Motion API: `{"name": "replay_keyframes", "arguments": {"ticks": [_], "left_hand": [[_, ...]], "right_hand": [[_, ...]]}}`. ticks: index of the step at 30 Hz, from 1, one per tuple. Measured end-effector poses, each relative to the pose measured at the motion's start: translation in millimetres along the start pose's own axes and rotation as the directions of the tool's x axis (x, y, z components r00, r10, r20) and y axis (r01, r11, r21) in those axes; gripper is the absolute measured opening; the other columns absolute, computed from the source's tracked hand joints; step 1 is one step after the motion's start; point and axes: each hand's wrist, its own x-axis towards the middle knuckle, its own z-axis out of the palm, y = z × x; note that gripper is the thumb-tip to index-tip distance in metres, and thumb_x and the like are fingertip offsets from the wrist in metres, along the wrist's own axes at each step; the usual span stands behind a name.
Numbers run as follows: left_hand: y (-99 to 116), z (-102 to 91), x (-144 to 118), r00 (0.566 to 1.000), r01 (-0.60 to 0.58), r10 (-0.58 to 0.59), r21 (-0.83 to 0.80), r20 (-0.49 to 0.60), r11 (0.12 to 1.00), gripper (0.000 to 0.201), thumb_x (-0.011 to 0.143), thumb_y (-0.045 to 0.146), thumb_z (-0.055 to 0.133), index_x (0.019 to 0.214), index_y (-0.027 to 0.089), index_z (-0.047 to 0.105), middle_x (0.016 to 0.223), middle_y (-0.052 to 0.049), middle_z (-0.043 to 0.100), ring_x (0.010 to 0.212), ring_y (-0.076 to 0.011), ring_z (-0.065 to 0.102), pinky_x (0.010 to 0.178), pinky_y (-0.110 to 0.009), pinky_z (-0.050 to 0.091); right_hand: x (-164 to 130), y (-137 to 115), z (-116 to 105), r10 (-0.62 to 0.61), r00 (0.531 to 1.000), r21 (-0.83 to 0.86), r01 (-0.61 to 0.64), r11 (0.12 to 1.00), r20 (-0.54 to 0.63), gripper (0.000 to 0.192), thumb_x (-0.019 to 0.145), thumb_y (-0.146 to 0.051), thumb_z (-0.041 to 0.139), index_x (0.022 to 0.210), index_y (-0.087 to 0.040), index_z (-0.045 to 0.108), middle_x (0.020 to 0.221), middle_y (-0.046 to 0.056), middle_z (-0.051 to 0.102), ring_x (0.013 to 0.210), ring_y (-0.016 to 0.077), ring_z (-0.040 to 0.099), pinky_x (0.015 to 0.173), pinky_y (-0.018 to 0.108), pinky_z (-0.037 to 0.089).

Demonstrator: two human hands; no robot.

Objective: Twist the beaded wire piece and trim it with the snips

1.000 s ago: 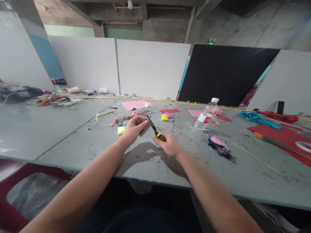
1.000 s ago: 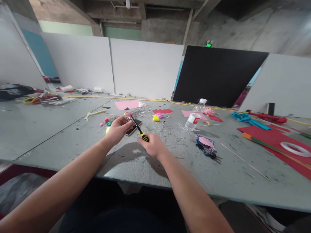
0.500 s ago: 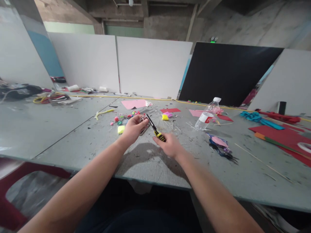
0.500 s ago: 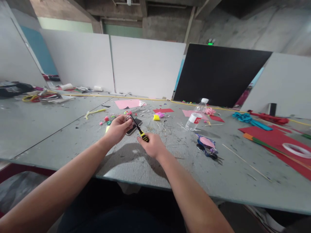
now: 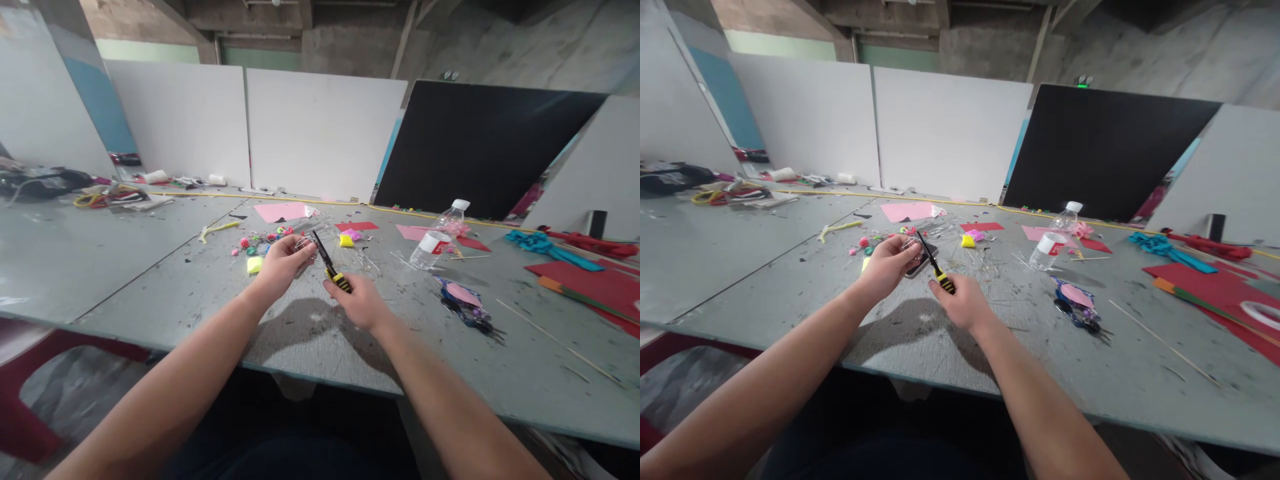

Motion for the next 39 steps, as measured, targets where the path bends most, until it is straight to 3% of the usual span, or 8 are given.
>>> {"name": "replay_keyframes", "arguments": {"ticks": [11,22,32,39], "left_hand": [[4,3.8,0,0.999,0.028,-0.025,-0.076,0.042,0.997,0.036,0.062,0.033,0.087,0.076,0.016,0.059,0.072,0.003,0.061,0.063,-0.006,0.059,0.062,-0.019,0.049],[0,8.2,-4,0.999,0.018,-0.009,-0.194,0.046,0.981,0.032,0.065,0.027,0.086,0.073,0.016,0.057,0.074,0.003,0.062,0.065,-0.0057,0.058,0.066,-0.02,0.049],[-2,7.3,-3,0.996,0.078,-0.066,-0.219,0.062,0.973,0.031,0.065,0.026,0.086,0.074,0.016,0.058,0.073,0.003,0.062,0.066,-0.0064,0.059,0.07,-0.022,0.05],[-1,6.5,-2,0.996,0.053,-0.037,-0.21,0.078,0.976,0.033,0.064,0.028,0.088,0.073,0.015,0.059,0.072,0.003,0.06,0.065,-0.0058,0.058,0.069,-0.021,0.05]], "right_hand": [[-2,6,0,-0.03,0.999,0.026,0.03,0.999,-0.019,0.037,0.086,-0.051,0.056,0.064,-0.022,0.053,0.054,-0.001,0.053,0.053,0.0145,0.049,0.052,0.028,0.035],[-4,-5,3,-0.051,0.997,-0.123,0.042,0.992,-0.065,0.038,0.087,-0.048,0.05,0.06,-0.022,0.048,0.054,0.0,0.054,0.053,0.015,0.051,0.052,0.028,0.032],[-5,-2,7,-0.014,0.997,-0.093,0.007,0.996,-0.073,0.038,0.088,-0.048,0.049,0.061,-0.022,0.05,0.055,0.002,0.057,0.054,0.0165,0.054,0.054,0.029,0.035],[-6,-4,3,-0.039,0.998,-0.137,0.032,0.99,-0.051,0.033,0.088,-0.041,0.05,0.061,-0.022,0.047,0.055,0.0,0.054,0.054,0.0151,0.051,0.054,0.028,0.031]]}}
